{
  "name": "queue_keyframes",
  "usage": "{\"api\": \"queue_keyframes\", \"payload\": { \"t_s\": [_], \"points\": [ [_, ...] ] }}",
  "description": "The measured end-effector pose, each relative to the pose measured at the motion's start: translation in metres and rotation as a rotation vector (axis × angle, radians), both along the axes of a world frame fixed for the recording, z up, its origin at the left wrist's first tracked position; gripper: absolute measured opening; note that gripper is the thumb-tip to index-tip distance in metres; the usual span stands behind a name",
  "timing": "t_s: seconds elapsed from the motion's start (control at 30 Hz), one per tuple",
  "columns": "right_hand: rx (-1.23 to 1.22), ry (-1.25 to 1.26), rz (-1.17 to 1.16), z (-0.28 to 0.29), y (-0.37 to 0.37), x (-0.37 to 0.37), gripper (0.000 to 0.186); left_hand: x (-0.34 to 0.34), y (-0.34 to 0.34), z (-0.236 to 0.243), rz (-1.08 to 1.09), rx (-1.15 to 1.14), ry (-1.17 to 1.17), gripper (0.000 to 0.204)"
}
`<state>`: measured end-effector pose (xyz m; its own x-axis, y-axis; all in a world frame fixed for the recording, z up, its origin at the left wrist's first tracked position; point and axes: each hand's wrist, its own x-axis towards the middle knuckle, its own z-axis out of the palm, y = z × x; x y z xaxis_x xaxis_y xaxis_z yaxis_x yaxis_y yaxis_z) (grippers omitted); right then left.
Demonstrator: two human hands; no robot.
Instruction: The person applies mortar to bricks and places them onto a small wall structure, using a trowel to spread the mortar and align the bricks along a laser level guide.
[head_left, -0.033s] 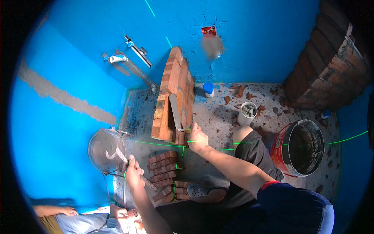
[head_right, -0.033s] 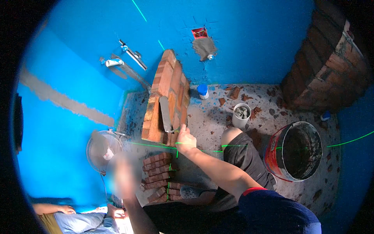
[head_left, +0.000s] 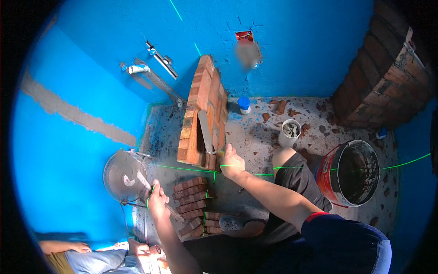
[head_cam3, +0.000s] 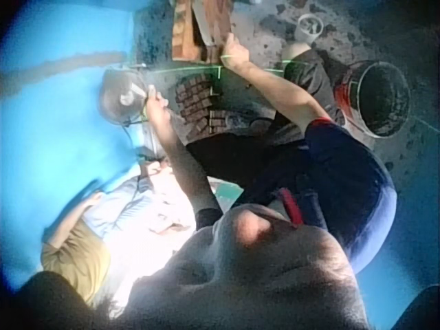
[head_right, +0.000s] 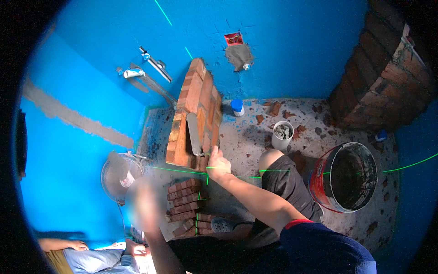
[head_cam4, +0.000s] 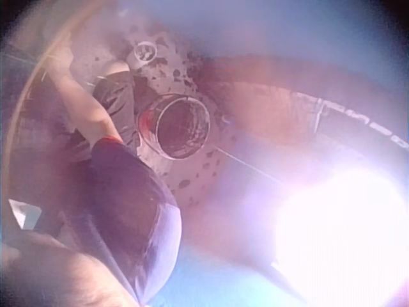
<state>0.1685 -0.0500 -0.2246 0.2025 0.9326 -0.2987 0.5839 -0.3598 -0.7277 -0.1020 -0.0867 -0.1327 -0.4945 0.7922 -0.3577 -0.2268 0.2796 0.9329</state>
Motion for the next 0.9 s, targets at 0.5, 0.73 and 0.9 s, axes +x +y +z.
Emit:
{"api": "queue_keyframes", "payload": {
  "t_s": [0.5,0.73,0.9],
  "points": [
    [0.065,0.062,0.018,-0.013,0.017,0.055,0.051,0.053,0.052,-0.029,-0.156,-0.09,0.099,0.028],
    [0.077,0.02,0.108,-0.011,0.046,0.069,0.049,0.058,0.058,-0.043,-0.169,-0.156,0.126,0.038],
    [-0.006,0.053,0.112,-0.022,0.034,0.064,0.058,0.06,0.058,-0.043,-0.161,-0.166,0.141,0.039]
  ]
}}
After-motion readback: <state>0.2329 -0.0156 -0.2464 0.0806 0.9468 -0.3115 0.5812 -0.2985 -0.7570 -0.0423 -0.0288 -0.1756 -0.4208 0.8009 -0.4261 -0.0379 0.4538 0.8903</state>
